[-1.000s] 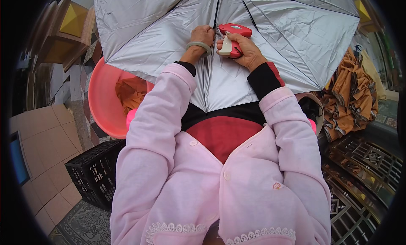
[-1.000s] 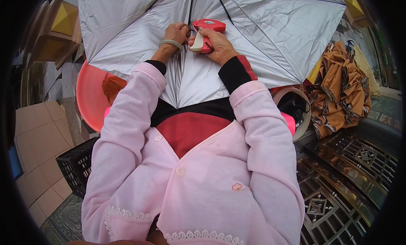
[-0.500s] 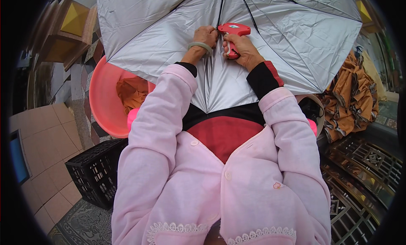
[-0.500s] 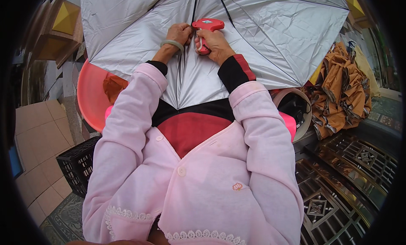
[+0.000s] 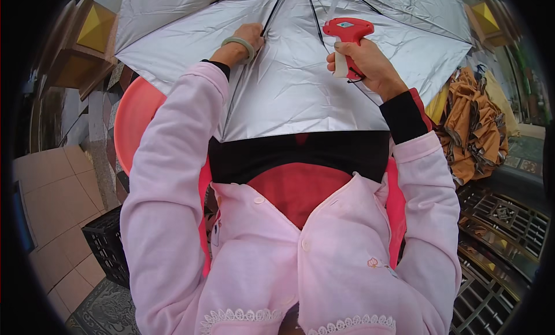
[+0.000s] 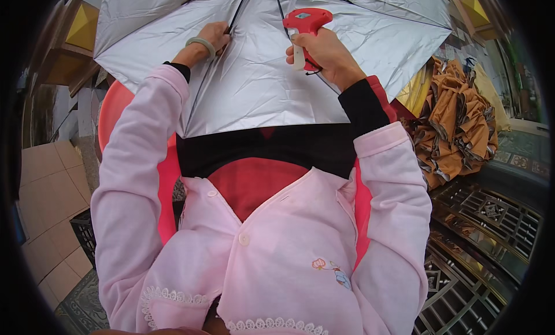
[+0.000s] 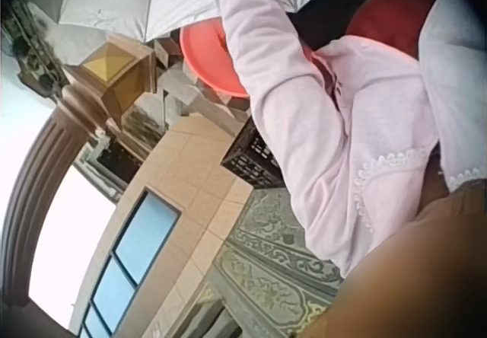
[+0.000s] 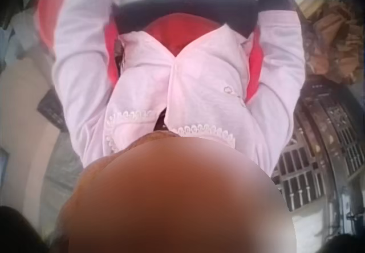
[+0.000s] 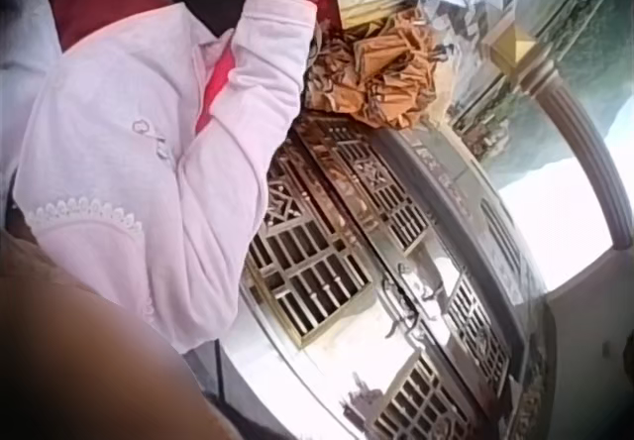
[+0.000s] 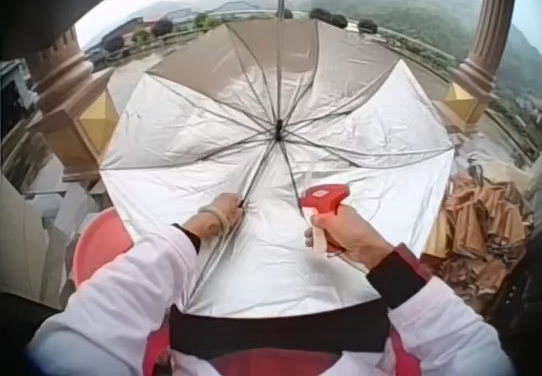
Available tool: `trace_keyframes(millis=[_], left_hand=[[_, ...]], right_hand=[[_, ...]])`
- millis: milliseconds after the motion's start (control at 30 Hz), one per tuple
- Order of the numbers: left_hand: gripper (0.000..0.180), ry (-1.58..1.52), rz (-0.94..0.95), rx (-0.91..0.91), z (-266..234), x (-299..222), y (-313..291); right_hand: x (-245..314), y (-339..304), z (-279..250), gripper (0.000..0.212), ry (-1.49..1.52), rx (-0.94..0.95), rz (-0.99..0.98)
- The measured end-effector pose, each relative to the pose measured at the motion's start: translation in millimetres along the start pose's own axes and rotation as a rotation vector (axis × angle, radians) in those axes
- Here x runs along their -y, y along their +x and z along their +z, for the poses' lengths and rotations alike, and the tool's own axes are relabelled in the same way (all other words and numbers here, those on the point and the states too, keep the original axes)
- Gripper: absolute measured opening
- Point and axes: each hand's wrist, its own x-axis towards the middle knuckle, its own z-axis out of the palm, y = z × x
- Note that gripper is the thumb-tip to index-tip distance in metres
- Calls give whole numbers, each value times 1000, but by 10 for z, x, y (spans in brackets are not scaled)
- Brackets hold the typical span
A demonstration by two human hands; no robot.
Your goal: Assembling an umbrella using a glue gun to bond components.
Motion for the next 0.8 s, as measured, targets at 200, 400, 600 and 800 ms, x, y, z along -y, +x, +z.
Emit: trace_keyframes(millis=[200,400,600,800], left_hand=[[21,510,-60,-257,-420,245,24],[26,219,-124,-150,49,-322,31],[29,-4,-193,-348,678,-568,144],[24,-209,-192,-460,862,-693,172]], right_hand=[[-207,4,-117,28,-131,-102,15],[-495,147,18,28,150,-97,25],[-652,408,188,28,258,-54,-35],[-702,531,221,27,270,-157,-43]])
